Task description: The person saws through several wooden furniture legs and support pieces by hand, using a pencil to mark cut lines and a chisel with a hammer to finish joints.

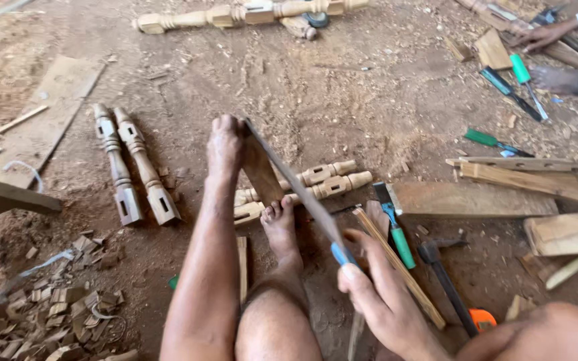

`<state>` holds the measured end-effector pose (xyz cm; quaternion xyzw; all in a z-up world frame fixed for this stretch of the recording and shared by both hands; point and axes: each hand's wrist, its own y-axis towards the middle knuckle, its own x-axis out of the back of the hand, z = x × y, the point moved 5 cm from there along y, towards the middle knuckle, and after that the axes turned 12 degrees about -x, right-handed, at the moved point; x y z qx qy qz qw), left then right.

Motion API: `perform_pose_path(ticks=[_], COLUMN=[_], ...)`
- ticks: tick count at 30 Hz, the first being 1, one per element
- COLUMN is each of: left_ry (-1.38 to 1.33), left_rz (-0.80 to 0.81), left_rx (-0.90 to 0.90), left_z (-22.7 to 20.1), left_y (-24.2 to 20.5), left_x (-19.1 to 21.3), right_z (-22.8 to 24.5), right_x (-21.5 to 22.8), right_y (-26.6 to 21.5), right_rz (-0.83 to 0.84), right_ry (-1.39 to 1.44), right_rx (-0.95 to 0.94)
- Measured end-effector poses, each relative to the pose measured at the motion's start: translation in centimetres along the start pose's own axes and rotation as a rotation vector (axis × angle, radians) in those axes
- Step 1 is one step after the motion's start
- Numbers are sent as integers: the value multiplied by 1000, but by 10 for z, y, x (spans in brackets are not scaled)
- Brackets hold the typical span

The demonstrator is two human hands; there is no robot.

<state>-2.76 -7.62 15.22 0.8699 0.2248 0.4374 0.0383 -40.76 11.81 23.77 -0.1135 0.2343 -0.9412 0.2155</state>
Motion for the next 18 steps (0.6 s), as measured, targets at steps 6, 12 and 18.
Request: perform_pose_path(ticks=[6,12,18], left_ry=[71,22,25], left_rz=[-38,-37,-103], left_rx=[-38,27,-83], left_z=[-13,-8,-14], left_y=[-6,-5,-5], left_x=[11,8,7], right_z=[75,43,29], right_x=[-34,-29,-22], right_y=[56,27,45], right_rz=[-192,-175,-258], right_ry=[-356,-218,-339], right_rx=[275,252,260])
